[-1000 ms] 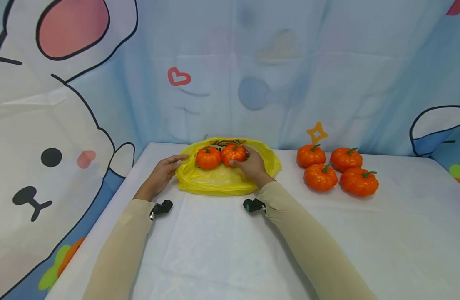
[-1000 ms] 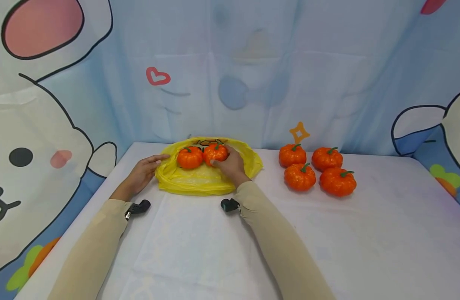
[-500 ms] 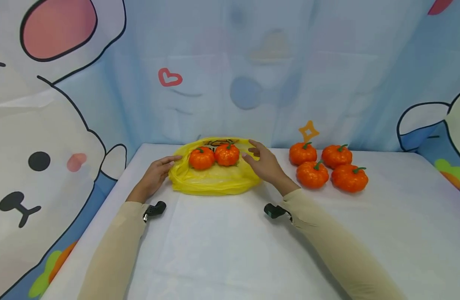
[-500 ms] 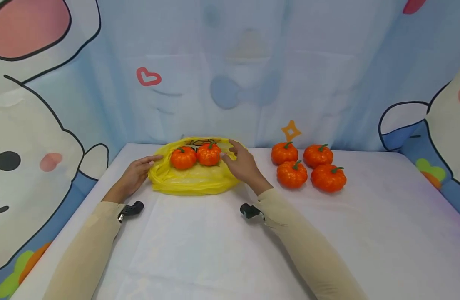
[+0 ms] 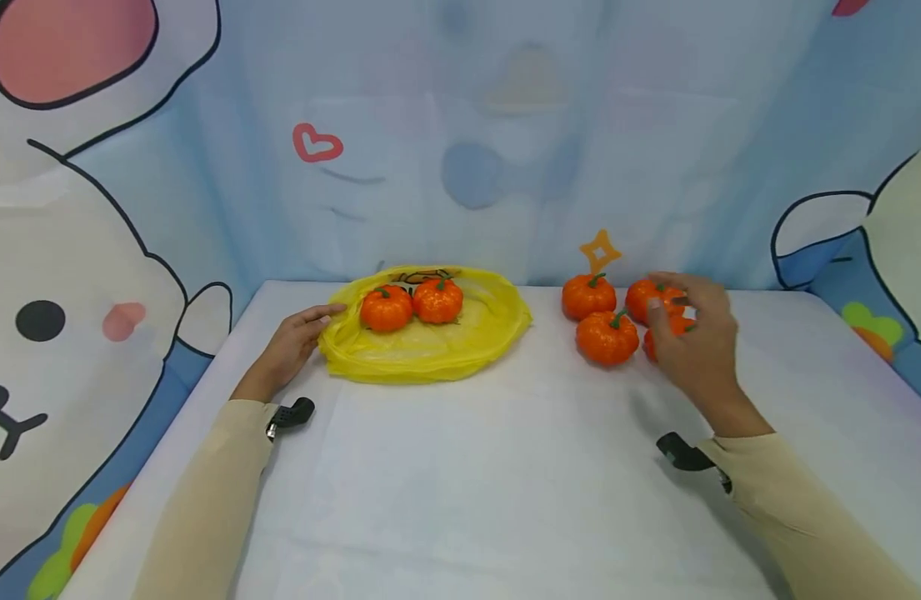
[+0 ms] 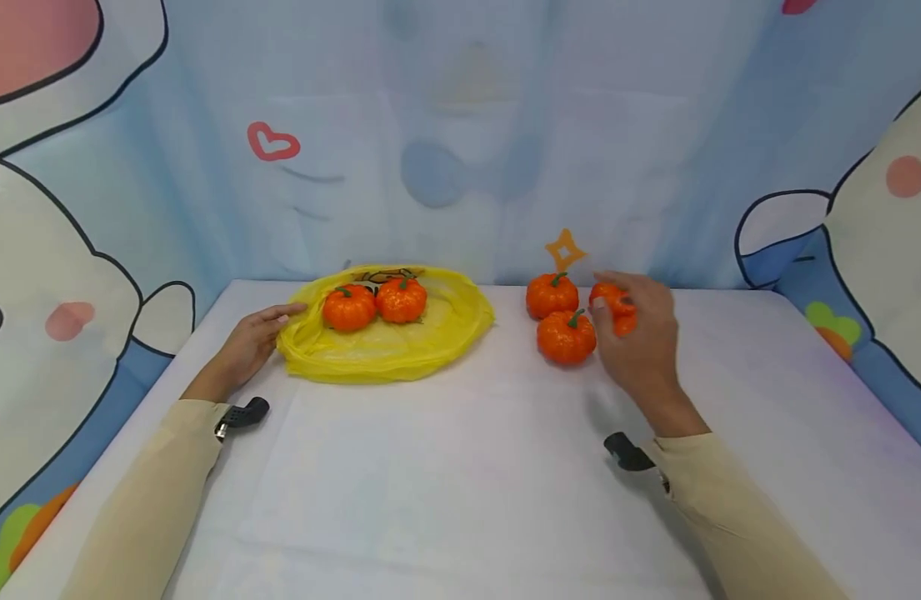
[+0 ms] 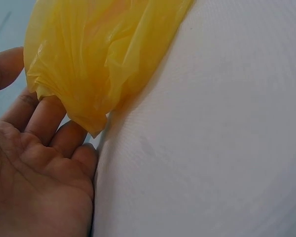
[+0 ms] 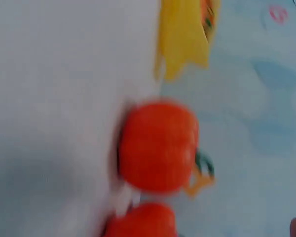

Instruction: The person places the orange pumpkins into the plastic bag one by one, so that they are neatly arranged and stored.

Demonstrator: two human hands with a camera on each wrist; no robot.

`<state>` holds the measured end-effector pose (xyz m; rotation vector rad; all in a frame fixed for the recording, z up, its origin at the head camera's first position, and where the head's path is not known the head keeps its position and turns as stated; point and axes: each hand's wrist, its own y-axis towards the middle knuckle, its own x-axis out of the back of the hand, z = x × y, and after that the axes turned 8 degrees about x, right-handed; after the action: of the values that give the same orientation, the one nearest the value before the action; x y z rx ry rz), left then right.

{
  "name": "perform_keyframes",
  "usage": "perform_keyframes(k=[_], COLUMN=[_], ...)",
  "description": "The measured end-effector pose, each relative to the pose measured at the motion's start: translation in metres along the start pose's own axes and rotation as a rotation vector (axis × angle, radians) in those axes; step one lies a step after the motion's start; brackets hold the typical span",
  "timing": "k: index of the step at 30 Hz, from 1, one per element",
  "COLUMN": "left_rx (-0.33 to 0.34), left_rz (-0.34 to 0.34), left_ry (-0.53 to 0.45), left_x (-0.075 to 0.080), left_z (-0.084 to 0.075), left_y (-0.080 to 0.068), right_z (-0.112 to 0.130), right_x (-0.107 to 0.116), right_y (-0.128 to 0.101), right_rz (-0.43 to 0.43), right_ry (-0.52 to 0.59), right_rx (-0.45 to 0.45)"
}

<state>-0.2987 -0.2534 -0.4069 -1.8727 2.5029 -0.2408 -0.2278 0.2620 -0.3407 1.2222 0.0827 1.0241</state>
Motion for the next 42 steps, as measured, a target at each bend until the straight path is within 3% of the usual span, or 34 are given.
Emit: perform_keyframes(k=[2,5,7,10,14,19,26,34,42], left_rx=[0.017,0.021,0.009,0.000,0.007,0.004,0.020,0.029,0.033], left_rz=[-0.005,-0.010,-0.008,-0.003,-0.003,-0.004,-0.003,0.004,0.005], left_ry=[-0.001,0.005,0.010,0.009,0.001,0.004,-0.003,-0.001,0.002], left_x=[0.005,0.010,0.016,0.017,0.016,0.013,0.009,0.006,0.002], left_z=[-0.002,-0.002,0.002,0.003,0.003,0.000,-0.003,-0.003,-0.002], left_y=[-0.005,-0.011,-0.010,-0.011,-0.009,-0.007,-0.006,-0.003,-0.001], right_z=[-0.014,-0.041,-0.062,-0.093,-0.123,-0.138,-0.139,-0.135,-0.136], right_x=[0.013,0.027,0.035,0.042,0.044,0.045,0.044,0.047,0.053], right_y=[0.008,0.015,0.013,0.002,-0.014,-0.024,-0.028,-0.031,-0.033], right_rz=[-0.051,-0.028,0.054,0.244,0.473,0.614,0.681,0.690,0.633], right_ry=[-0.008,0.051,0.141,0.262,0.330,0.315,0.263,0.218,0.168], right_rx=[-0.136,-0.368,-0.487,-0.626,-0.709,-0.708,-0.651,-0.637,-0.674])
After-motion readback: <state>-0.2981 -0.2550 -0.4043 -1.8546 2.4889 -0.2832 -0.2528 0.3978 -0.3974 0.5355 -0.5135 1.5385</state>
